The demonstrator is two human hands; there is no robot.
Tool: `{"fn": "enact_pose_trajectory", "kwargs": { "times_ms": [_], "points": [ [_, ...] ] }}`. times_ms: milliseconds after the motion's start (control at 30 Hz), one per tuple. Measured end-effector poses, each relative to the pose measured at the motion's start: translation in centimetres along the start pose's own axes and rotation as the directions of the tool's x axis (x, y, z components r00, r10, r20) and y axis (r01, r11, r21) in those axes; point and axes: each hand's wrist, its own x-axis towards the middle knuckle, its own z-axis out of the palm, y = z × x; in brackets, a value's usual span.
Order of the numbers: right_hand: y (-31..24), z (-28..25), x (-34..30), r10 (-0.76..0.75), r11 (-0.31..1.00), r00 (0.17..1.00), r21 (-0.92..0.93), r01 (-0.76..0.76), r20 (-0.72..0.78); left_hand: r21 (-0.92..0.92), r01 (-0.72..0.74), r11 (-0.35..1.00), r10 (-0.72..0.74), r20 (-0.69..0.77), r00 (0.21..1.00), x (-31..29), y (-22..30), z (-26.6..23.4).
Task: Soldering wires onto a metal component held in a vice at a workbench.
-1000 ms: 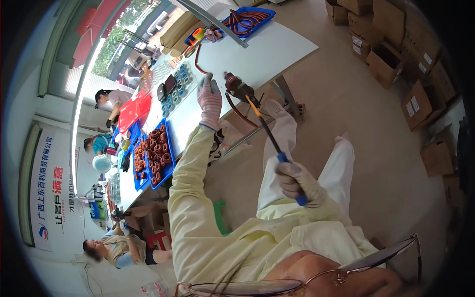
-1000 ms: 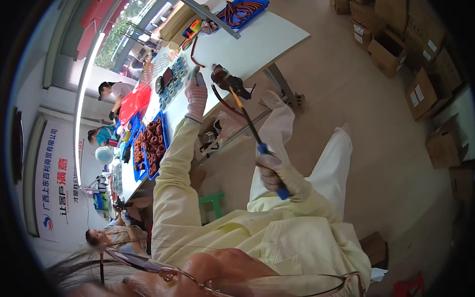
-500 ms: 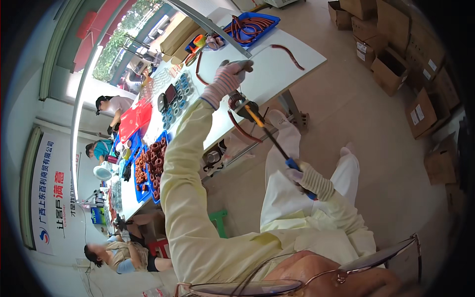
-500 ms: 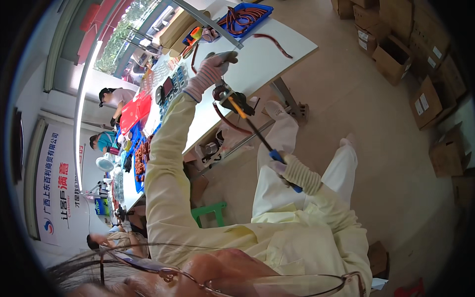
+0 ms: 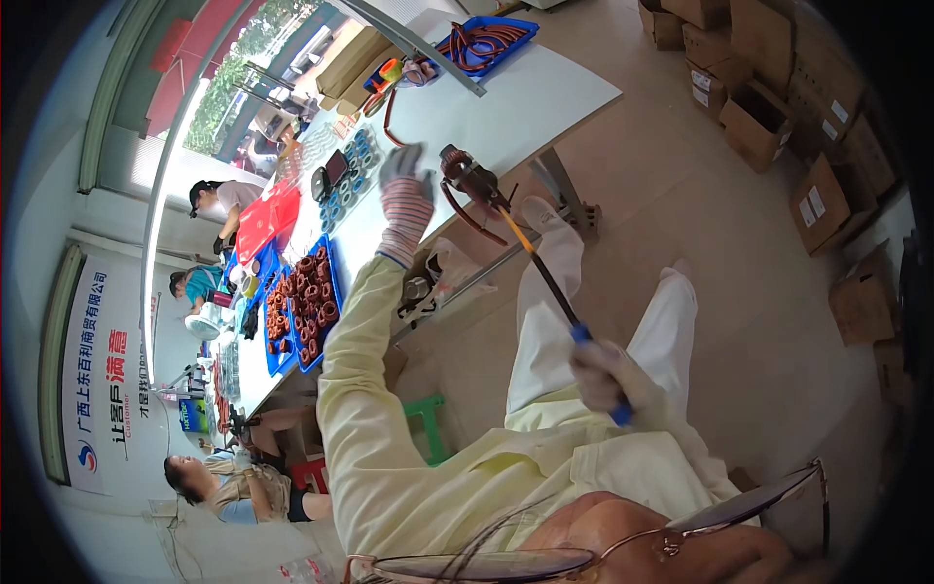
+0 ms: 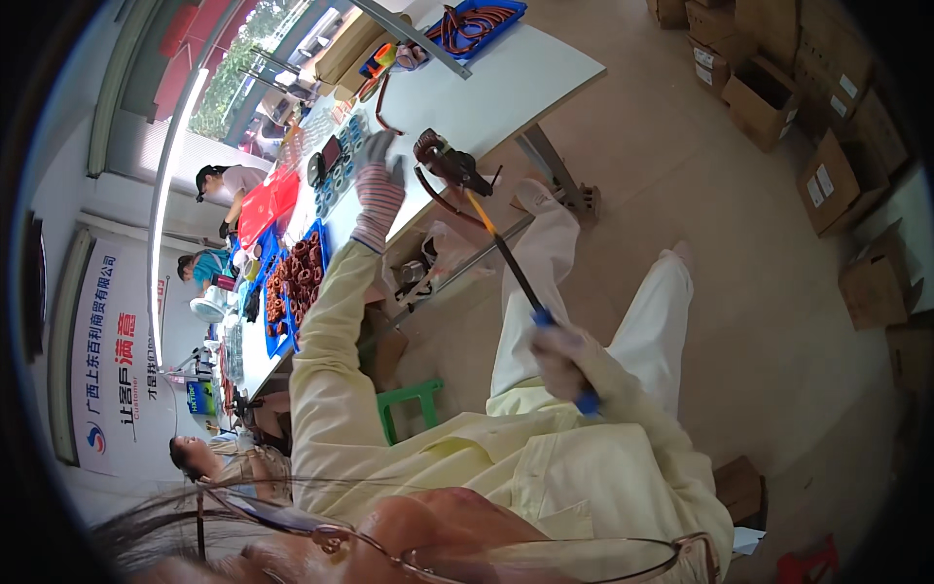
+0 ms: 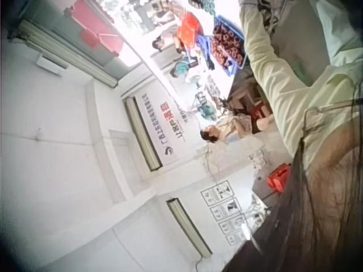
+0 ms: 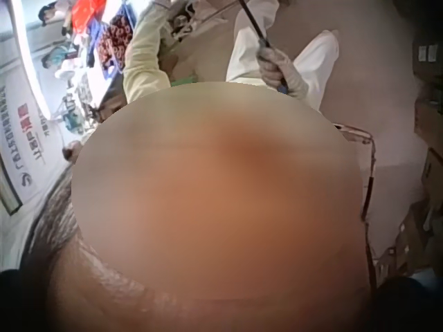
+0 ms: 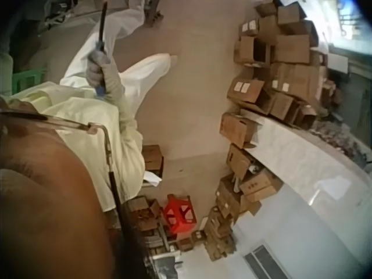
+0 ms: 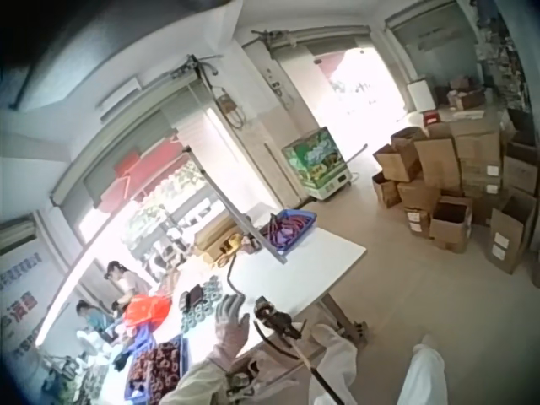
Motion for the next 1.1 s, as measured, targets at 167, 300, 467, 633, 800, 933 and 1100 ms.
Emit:
{"fn": "enact_pose_trajectory", "kwargs": {
  "times_ms": [167,300,467,633,800,933,1100],
  "points": [
    [-0.4,-3.2,-5.8,-0.136,0.772,0.902,-0.615,-0.163,-0.411,0.104,-0.8,0.59,0.216,0.935,0.281,7.6,7.3,-0.8],
    [-1.1,-5.2,0.5,-0.22,0.755,0.861,-0.639,-0.148,-0.459,0.074,-0.623,0.779,0.423,0.672,0.608,10.9,4.2,1.1],
    [-3.9,-2.2,9.8,-0.08,0.818,0.976,-0.573,-0.052,-0.203,-0.203,0.123,0.972,-0.005,0.501,0.866,8.5,-3.6,6.9],
    [-4.5,0.3,16.0,-0.015,0.989,0.999,-0.148,0.021,0.042,-0.379,0.53,0.758,-0.287,0.536,0.794,2.1,-5.2,8.1],
    [-2.1,-0.3,9.9,0.07,0.96,0.973,0.25,-0.125,0.218,-0.056,0.653,0.755,-0.633,0.195,0.749,-4.1,-6.2,5.5],
    [-0.5,-0.1,1.6,0.018,0.994,1.0,0.103,-0.02,0.023,0.02,-0.062,0.998,0.063,-0.053,0.997,1.0,0.2,-1.3],
    [-1.0,-2.8,-4.7,-0.037,0.879,0.94,-0.458,-0.13,-0.339,0.131,-0.773,0.621,0.373,0.818,0.438,7.4,6.8,-2.1]
  ]
}}
